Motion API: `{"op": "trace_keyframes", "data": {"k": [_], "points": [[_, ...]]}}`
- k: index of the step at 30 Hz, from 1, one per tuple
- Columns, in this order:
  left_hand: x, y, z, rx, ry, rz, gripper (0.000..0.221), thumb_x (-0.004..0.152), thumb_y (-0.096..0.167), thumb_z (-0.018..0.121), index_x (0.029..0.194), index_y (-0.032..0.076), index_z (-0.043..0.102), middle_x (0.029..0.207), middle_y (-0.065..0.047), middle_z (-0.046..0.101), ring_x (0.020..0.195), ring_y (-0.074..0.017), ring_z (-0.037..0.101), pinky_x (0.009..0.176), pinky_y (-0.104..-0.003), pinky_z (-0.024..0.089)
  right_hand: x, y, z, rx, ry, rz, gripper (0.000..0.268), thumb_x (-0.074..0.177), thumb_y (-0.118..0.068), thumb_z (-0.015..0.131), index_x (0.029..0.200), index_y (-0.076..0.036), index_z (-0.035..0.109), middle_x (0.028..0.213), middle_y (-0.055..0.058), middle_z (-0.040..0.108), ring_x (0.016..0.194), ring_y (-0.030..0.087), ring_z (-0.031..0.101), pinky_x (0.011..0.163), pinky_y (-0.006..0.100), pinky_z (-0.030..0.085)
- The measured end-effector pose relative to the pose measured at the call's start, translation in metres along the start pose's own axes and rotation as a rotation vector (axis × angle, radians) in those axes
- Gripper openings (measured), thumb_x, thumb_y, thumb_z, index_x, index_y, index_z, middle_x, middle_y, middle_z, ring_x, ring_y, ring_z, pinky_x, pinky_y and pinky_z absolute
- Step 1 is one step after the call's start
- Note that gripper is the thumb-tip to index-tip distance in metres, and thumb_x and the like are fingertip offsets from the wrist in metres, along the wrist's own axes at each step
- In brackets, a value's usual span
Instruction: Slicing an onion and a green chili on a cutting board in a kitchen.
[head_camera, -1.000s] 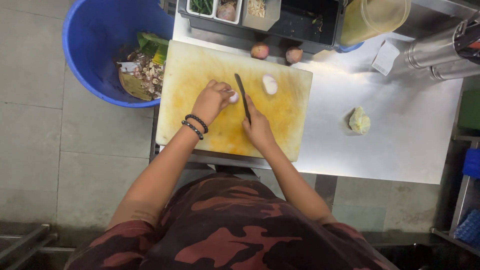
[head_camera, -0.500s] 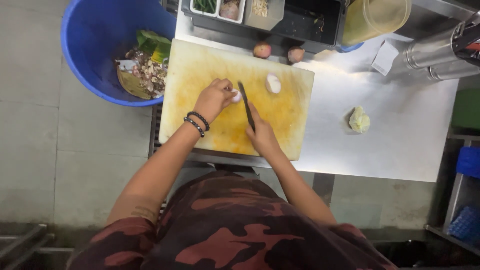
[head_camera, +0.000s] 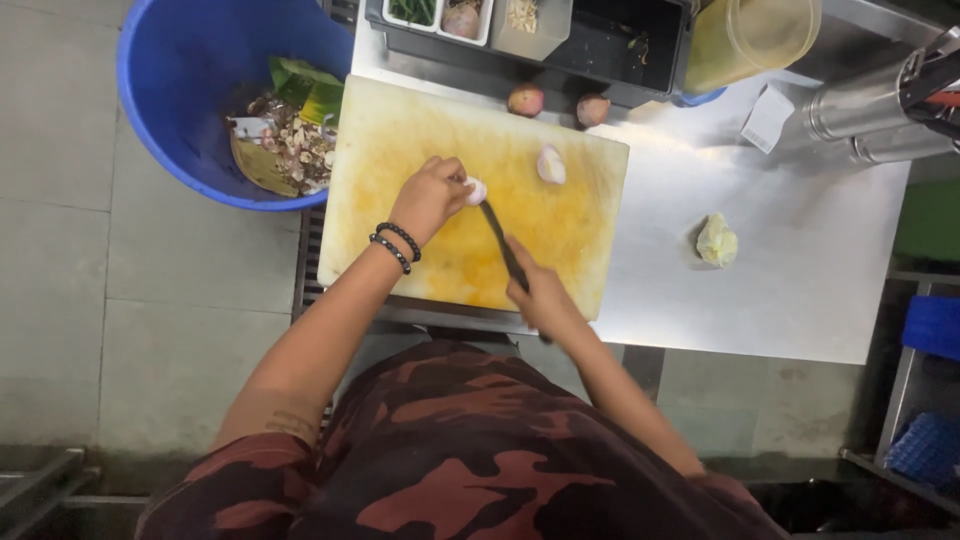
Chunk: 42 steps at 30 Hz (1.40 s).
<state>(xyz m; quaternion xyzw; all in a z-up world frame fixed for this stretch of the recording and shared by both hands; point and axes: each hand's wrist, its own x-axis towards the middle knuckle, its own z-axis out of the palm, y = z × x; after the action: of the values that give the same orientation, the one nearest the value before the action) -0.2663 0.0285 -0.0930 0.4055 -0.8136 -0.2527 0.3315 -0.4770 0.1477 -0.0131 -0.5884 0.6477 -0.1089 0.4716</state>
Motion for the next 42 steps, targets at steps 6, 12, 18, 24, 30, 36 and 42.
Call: {"op": "trace_keyframes", "data": {"k": [6,12,18,24,30,36,42], "points": [[0.0,-0.005,0.006,0.006,-0.005,0.0,0.005,0.085,0.011,0.078,0.084,0.006,0.077,0.095,-0.006,0.064,0.091,-0.0268,0.06,0.079,-0.038,0.053,0.022,0.014,0.003,0.033,0.047,-0.068,0.073,0.092,-0.01,0.058,0.16,-0.014,0.034,0.065,0.016,0.061,0.048,0.021,0.059,0.049,0.036,0.052],[0.001,0.001,-0.001,-0.03,0.011,0.005,0.004,0.084,0.01,0.077,0.086,0.006,0.077,0.095,-0.007,0.064,0.092,-0.0272,0.06,0.08,-0.038,0.053,0.03,-0.018,-0.009,0.054,-0.036,0.047,0.074,0.088,-0.007,0.057,0.159,-0.015,0.033,0.063,0.014,0.061,0.042,0.021,0.058,0.044,0.037,0.051],[-0.001,-0.006,0.006,-0.039,0.004,-0.013,0.004,0.085,0.011,0.078,0.085,0.007,0.077,0.092,-0.006,0.064,0.09,-0.0267,0.06,0.078,-0.038,0.053,0.001,-0.034,-0.012,0.015,-0.053,0.077,0.072,0.09,-0.008,0.056,0.158,-0.015,0.034,0.06,0.013,0.061,0.042,0.021,0.059,0.044,0.037,0.051],[-0.001,0.0,0.0,-0.026,-0.007,-0.014,0.009,0.077,0.007,0.075,0.085,0.008,0.078,0.091,-0.005,0.064,0.09,-0.0264,0.061,0.078,-0.037,0.054,0.035,-0.047,-0.026,0.037,-0.048,0.047,0.072,0.09,-0.009,0.056,0.158,-0.014,0.034,0.067,0.011,0.062,0.046,0.021,0.059,0.047,0.037,0.053],[-0.006,-0.009,0.011,-0.026,0.003,-0.008,0.006,0.079,0.01,0.077,0.085,0.009,0.077,0.087,-0.003,0.065,0.087,-0.0255,0.06,0.077,-0.038,0.053,0.001,-0.032,-0.019,-0.054,-0.105,0.06,0.073,0.088,-0.007,0.056,0.158,-0.014,0.035,0.064,0.013,0.063,0.044,0.022,0.061,0.047,0.037,0.053],[-0.004,-0.006,0.009,0.011,-0.002,-0.017,0.008,0.077,0.007,0.076,0.084,0.009,0.077,0.087,-0.002,0.065,0.086,-0.0265,0.06,0.074,-0.037,0.054,0.041,-0.054,-0.026,-0.052,-0.053,0.043,0.071,0.089,-0.008,0.055,0.157,-0.013,0.035,0.062,0.013,0.062,0.043,0.023,0.06,0.044,0.038,0.053],[-0.008,-0.013,0.015,-0.001,0.032,0.054,0.008,0.077,0.008,0.076,0.085,0.007,0.074,0.088,-0.005,0.063,0.086,-0.0272,0.06,0.075,-0.038,0.054,0.017,-0.036,-0.023,-0.131,-0.136,0.075,0.074,0.088,-0.007,0.055,0.158,-0.016,0.034,0.061,0.016,0.063,0.043,0.024,0.062,0.046,0.038,0.054]]}}
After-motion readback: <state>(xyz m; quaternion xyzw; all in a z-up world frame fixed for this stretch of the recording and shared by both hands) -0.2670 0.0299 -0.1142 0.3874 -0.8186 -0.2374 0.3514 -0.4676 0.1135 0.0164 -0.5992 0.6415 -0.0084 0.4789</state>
